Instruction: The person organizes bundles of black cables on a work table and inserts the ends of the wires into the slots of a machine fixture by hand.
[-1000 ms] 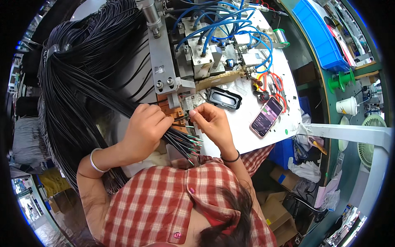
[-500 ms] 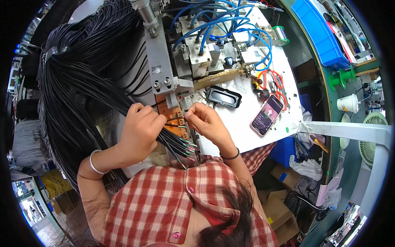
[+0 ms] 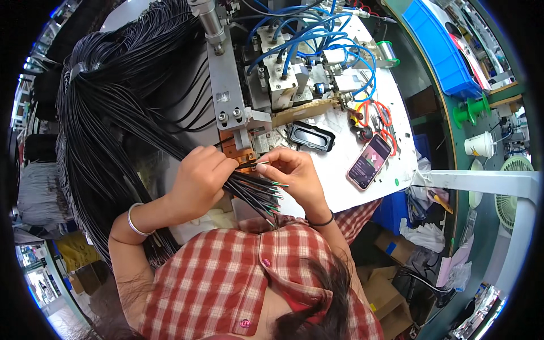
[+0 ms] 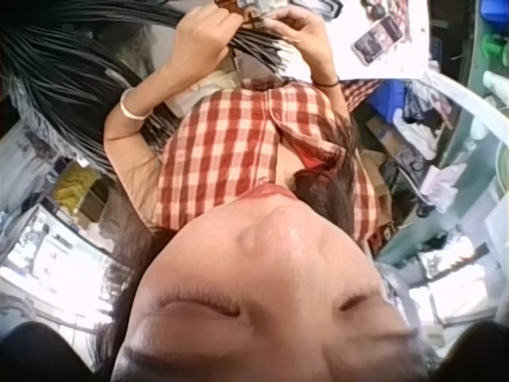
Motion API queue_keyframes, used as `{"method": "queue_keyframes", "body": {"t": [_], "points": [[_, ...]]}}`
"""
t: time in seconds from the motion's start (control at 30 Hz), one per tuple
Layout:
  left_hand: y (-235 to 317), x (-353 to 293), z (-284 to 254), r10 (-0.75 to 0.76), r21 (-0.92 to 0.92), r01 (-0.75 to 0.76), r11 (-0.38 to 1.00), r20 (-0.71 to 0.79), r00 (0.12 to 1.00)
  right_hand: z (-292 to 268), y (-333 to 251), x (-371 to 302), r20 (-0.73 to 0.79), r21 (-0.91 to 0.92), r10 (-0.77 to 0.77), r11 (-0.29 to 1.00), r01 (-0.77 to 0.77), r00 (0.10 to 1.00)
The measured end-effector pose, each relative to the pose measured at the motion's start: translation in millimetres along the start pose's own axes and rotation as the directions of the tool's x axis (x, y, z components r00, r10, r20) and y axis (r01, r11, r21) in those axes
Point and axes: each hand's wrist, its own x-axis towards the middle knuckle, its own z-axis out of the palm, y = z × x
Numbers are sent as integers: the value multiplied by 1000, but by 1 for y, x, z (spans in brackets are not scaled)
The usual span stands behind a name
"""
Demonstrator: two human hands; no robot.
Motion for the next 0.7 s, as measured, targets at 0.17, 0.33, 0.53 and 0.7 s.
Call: {"method": "queue_keyframes", "body": {"t": [0.17,0.33,0.53,0.7], "points": [[2,3,-4,38,-29,-38,999,-13,999,10,-2,-4,-98,-14,-66,998,65,993],[3,3,-5,1,-9,-1,1000,12,1000,10,1,-7,-99,-64,-154,987,148,983],[2,8,-7,68,-21,-69,997,-34,997,-1,-14,-7,141,173,97,977,-121,985],[4,6,-3,42,-1,-42,999,-3,999,-1,-11,-5,52,-34,17,999,-16,998]]}}
